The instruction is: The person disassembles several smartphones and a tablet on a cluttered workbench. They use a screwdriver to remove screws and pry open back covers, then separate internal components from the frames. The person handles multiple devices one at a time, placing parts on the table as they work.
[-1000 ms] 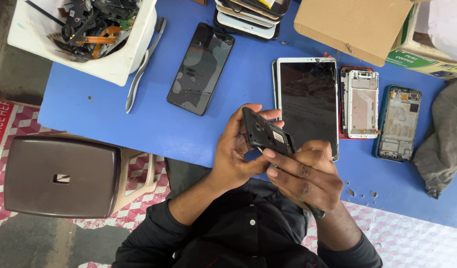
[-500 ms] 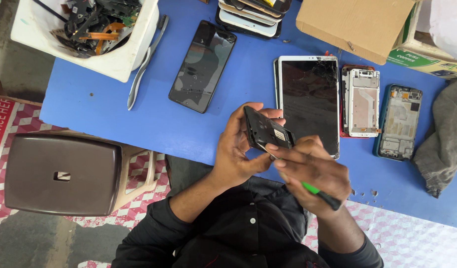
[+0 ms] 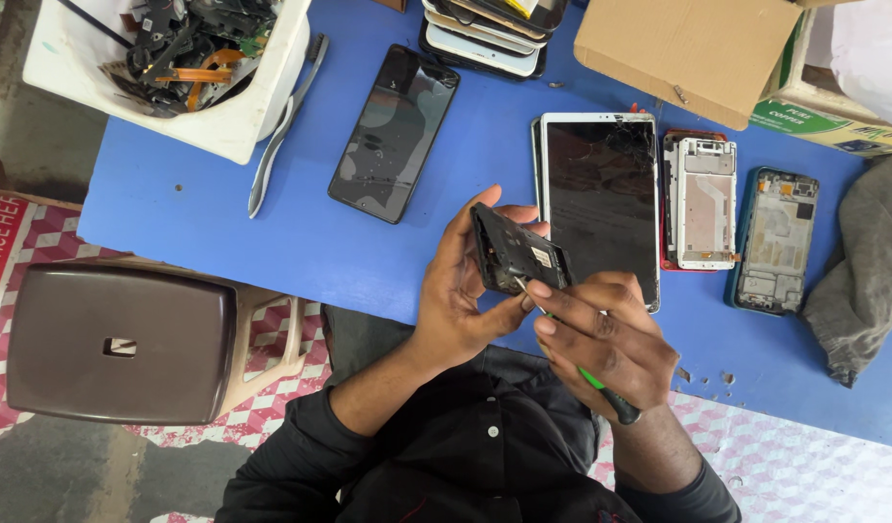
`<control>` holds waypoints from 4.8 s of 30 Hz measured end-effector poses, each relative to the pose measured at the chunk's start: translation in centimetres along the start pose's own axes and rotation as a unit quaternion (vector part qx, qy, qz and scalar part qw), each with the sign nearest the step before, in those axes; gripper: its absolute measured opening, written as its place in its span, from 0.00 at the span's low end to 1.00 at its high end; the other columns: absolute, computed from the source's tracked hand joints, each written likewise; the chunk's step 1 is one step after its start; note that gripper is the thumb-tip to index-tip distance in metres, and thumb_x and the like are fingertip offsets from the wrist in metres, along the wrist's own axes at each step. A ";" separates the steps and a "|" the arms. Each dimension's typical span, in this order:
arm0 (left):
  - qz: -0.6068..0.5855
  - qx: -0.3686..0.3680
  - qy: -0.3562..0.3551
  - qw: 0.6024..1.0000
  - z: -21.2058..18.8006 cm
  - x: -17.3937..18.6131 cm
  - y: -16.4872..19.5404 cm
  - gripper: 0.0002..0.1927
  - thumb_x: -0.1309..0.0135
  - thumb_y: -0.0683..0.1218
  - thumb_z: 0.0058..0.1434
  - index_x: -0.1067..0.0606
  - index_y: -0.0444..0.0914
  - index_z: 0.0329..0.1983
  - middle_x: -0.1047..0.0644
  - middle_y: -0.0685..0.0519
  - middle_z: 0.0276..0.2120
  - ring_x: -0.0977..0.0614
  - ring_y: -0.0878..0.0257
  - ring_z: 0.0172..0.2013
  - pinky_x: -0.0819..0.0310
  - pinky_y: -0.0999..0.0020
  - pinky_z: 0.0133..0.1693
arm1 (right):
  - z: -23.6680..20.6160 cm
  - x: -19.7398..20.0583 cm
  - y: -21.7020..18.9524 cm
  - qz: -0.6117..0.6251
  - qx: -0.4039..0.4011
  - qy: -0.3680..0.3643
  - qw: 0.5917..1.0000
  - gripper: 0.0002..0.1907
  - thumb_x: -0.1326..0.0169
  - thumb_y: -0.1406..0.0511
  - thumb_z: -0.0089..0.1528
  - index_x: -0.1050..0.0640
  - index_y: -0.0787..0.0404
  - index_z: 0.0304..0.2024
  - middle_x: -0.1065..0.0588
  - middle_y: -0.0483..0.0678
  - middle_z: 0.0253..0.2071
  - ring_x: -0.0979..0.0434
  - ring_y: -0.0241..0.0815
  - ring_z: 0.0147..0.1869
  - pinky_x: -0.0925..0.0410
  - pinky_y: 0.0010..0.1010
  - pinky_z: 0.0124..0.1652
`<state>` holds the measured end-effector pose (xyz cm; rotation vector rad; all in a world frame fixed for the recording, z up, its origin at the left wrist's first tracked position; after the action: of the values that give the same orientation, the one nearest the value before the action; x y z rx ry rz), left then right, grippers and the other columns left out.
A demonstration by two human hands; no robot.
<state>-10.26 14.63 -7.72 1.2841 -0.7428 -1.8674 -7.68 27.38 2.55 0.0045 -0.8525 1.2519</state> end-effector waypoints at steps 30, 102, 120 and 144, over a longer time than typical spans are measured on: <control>-0.131 -0.001 0.121 0.984 0.2 2.0 -0.7 0.37 0.38 0.40 0.68 0.46 0.38 0.74 0.34 0.37 0.69 0.27 0.41 0.66 0.26 0.47 0.66 | -2.4 0.4 0.8 0.040 -0.124 -0.014 0.991 0.11 0.43 0.67 0.66 0.26 0.68 0.46 0.20 0.61 0.42 0.16 0.50 0.43 0.22 0.35 0.39; -0.246 0.095 0.057 0.963 -0.1 1.3 -1.9 0.34 0.39 0.34 0.65 0.42 0.43 0.69 0.40 0.32 0.75 0.30 0.50 0.69 0.29 0.56 0.67 | -3.5 1.3 1.0 -0.057 -0.061 0.093 0.992 0.17 0.46 0.56 0.65 0.29 0.59 0.51 0.22 0.64 0.49 0.19 0.56 0.54 0.24 0.45 0.48; -0.063 0.173 0.070 0.980 -0.3 1.6 -2.8 0.26 0.38 0.32 0.65 0.36 0.30 0.62 0.21 0.41 0.52 0.18 0.60 0.51 0.20 0.64 0.55 | -4.9 1.7 8.5 0.155 -0.322 0.107 0.928 0.19 0.38 0.78 0.64 0.27 0.66 0.55 0.25 0.62 0.63 0.21 0.37 0.53 0.23 0.25 0.48; 0.066 0.047 -0.001 0.997 2.8 -0.5 -0.6 0.40 0.37 0.34 0.64 0.44 0.35 0.74 0.36 0.37 0.73 0.22 0.52 0.64 0.21 0.56 0.67 | -3.8 1.8 5.9 -0.022 -0.130 0.099 0.986 0.12 0.36 0.74 0.61 0.27 0.69 0.42 0.20 0.62 0.45 0.16 0.56 0.55 0.19 0.43 0.53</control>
<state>-12.95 15.51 -6.97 1.2596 -0.9037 -1.7473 -10.32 32.58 -1.67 -0.3047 -0.8317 1.0732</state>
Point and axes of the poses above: each hand's wrist, its own z-axis towards the middle knuckle, its own x-axis out of the back of the hand, y = z × x, the point moved 8 cm from there along z, towards the middle knuckle
